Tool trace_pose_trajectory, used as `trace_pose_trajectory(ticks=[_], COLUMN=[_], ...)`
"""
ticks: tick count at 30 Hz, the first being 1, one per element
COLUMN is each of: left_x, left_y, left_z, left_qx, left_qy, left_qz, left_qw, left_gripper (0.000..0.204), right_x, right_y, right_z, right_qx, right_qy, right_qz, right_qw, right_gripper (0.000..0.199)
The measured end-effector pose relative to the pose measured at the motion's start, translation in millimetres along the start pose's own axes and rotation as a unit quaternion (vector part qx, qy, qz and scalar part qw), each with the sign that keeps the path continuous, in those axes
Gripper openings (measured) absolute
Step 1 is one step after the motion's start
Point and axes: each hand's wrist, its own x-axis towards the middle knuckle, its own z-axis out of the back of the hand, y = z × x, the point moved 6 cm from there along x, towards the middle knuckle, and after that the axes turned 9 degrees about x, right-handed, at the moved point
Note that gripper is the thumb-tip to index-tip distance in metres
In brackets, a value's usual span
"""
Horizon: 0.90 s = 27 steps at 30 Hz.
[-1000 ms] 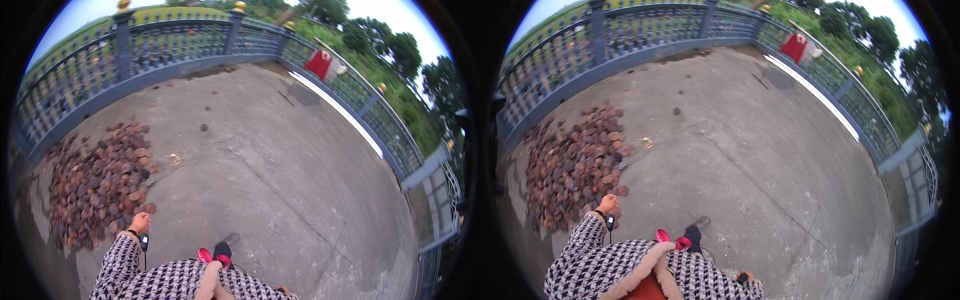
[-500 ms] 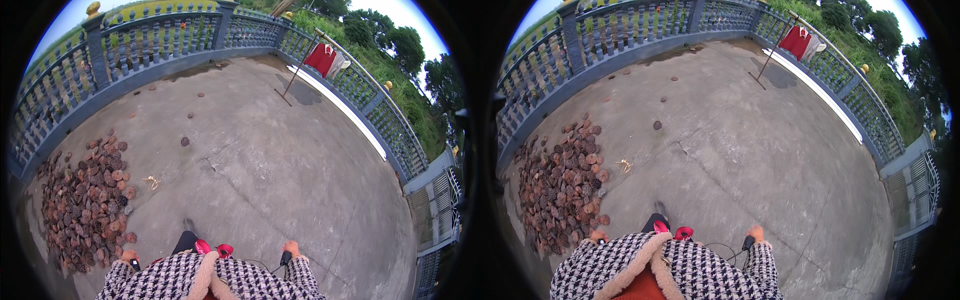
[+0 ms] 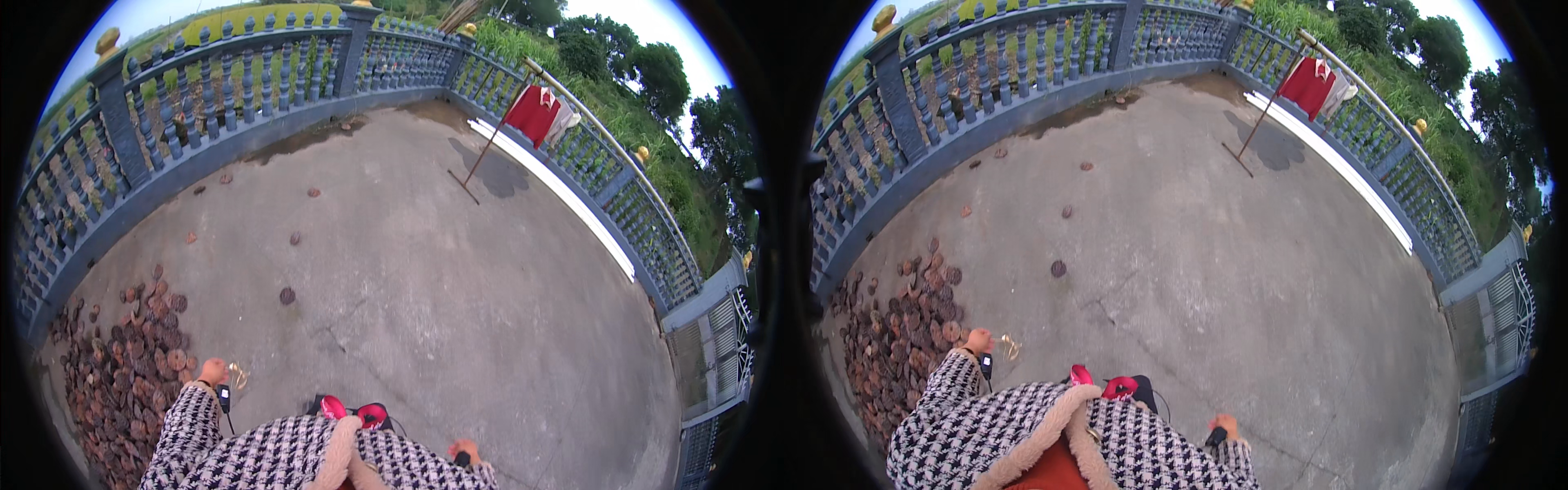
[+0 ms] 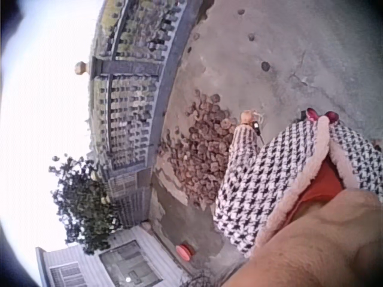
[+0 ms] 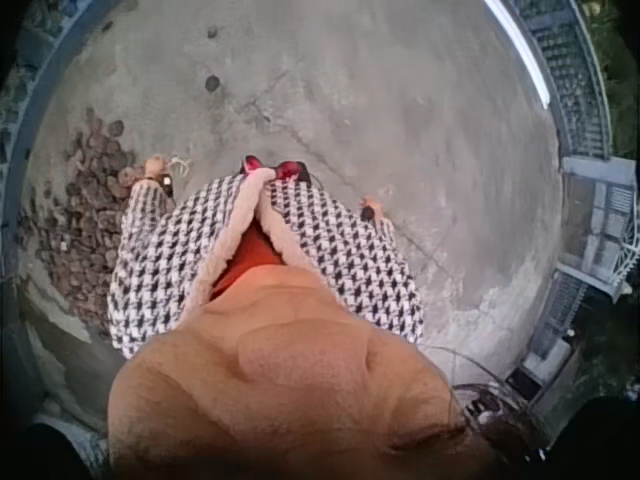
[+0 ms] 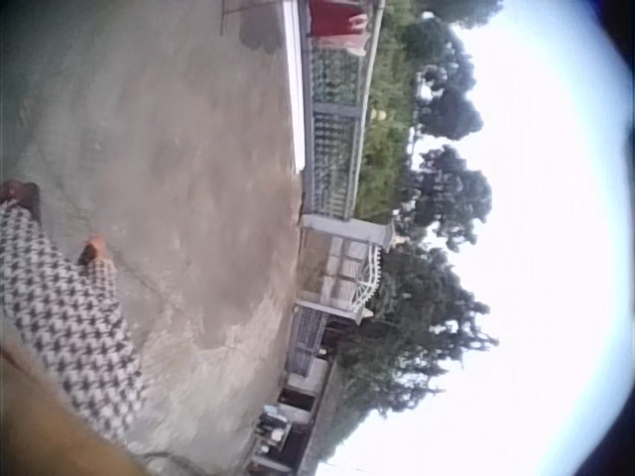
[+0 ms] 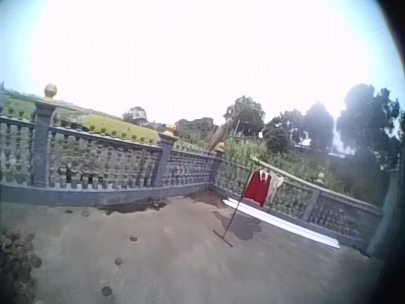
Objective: The person folds a pair of purple trousers and a red garment on a pink floral bedsheet, then stacks them with other folded clothes. The person then walks outside to a rooftop terrace and removes a red and a grey garment from a clothesline.
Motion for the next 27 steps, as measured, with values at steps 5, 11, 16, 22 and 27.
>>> trace_pose_trajectory(ticks=[5, 11, 16, 22, 27], left_x=[43, 104, 122, 206, 336], left_y=[-227, -279, -255, -212, -276], left_z=[-81, -143, -147, -140, -132], left_qx=[0.023, 0.067, -0.025, 0.616, 0.627], left_qy=[0.019, 0.069, 0.013, 0.033, 0.170], left_qz=[-0.154, -0.040, 0.026, 0.026, -0.110], left_qw=[0.988, 0.995, 0.999, 0.786, 0.752], left_gripper=[0.015, 0.016, 0.015, 0.021, 0.028], right_x=[80, 254, 398, 518, 559], right_y=[10, 67, 181, 383, 509], right_z=[7, 85, 215, 317, 306], right_qx=[0.000, 0.122, -0.463, 0.133, 0.232], right_qy=[0.020, -0.011, 0.047, -0.109, -0.089], right_qz=[-0.088, -0.156, 0.086, 0.057, 0.044], right_qw=[0.996, 0.980, 0.881, 0.983, 0.968], right_gripper=[0.025, 0.028, 0.032, 0.020, 0.018])
